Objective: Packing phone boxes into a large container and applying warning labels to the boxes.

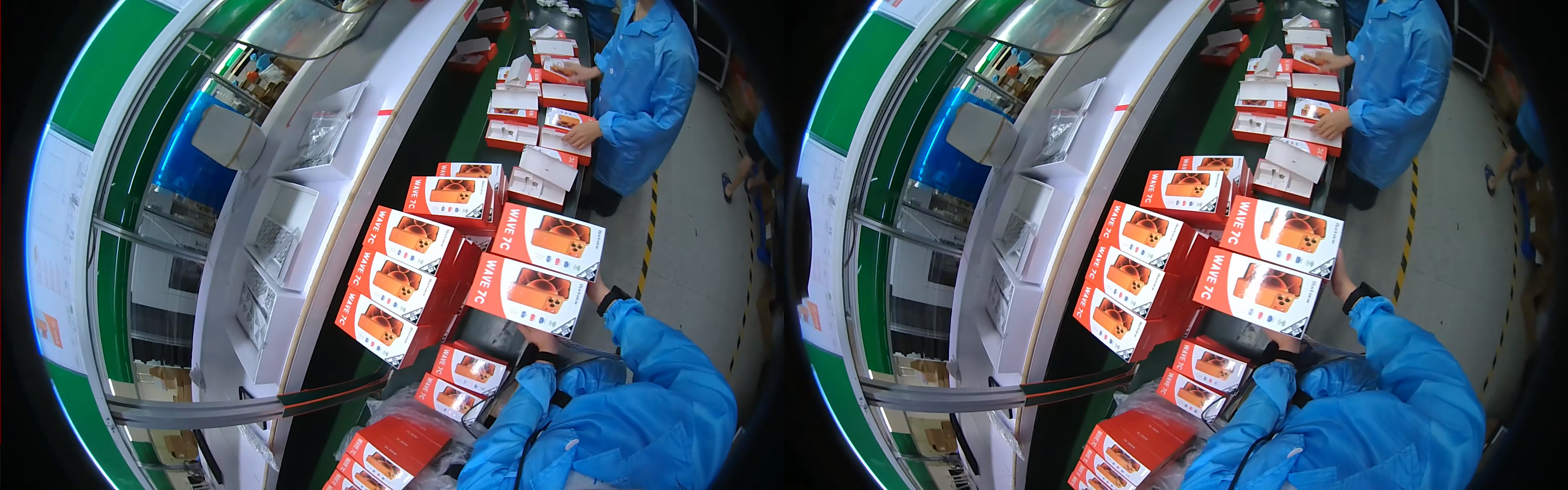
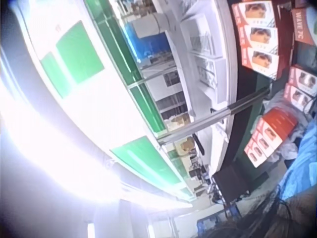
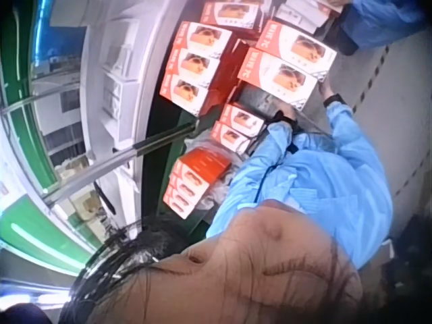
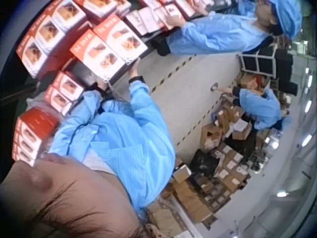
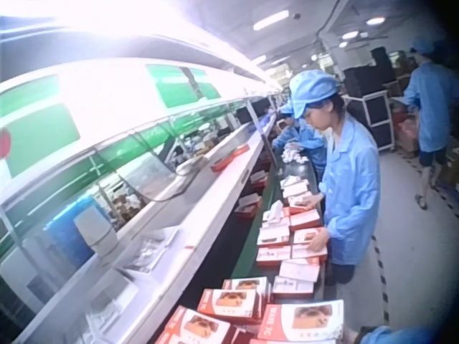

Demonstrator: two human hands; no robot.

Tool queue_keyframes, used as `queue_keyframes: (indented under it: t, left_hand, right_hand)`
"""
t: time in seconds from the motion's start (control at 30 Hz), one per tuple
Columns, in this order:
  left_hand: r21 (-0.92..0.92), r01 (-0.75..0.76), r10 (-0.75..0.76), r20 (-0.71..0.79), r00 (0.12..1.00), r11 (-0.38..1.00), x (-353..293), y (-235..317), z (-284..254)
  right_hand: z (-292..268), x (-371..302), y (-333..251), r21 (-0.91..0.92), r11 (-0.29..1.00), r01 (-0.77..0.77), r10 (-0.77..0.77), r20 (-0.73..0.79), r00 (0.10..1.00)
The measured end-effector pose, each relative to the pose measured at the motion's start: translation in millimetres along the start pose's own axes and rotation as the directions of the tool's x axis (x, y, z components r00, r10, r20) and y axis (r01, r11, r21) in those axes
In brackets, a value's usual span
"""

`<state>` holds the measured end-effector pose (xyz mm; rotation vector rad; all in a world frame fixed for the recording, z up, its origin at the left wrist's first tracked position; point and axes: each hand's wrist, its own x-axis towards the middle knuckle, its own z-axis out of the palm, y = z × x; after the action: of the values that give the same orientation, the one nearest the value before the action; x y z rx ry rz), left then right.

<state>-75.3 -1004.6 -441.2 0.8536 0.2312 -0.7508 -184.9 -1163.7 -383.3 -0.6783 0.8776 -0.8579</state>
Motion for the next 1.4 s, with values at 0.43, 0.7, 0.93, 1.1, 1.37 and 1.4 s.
queue_keyframes:
  t: [0.43, 0.7, 0.93, 1.1, 1.37, 1.4]
  left_hand:
    - [0.317, -0.073, 0.118, -0.124, 0.985, 0.946, 10.1, 12.9, 100.0]
    - [0.194, -0.068, 0.111, -0.216, 0.970, 0.979, 23.4, 49.6, 118.6]
    - [0.154, -0.062, 0.086, -0.156, 0.984, 0.986, 34.1, 58.6, 93.4]
    - [0.654, -0.213, 0.349, -0.084, 0.934, 0.726, -23.3, 101.9, 105.9]
    - [0.537, -0.183, 0.159, 0.091, 0.983, 0.823, -116.9, 195.6, 113.4]
    - [0.488, -0.157, 0.129, 0.091, 0.987, 0.858, -120.3, 201.3, 112.3]
  right_hand:
    - [44.2, 44.0, -56.1, -0.078, 0.997, -0.003, 0.002, -0.014, 1.000]
    - [60.8, 43.9, -43.2, -0.264, 0.964, -0.022, 0.023, -0.001, 1.000]
    - [71.9, 59.4, -24.6, 0.197, 0.975, -0.105, 0.096, 0.056, 0.994]
    - [34.0, 47.1, -14.6, 0.001, 0.991, 0.133, -0.131, -0.139, 0.982]
    - [94.9, -131.1, -58.0, -0.373, 0.920, 0.124, 0.159, 0.642, 0.750]
    - [109.2, -146.3, -63.7, -0.509, 0.860, 0.016, 0.334, 0.588, 0.737]
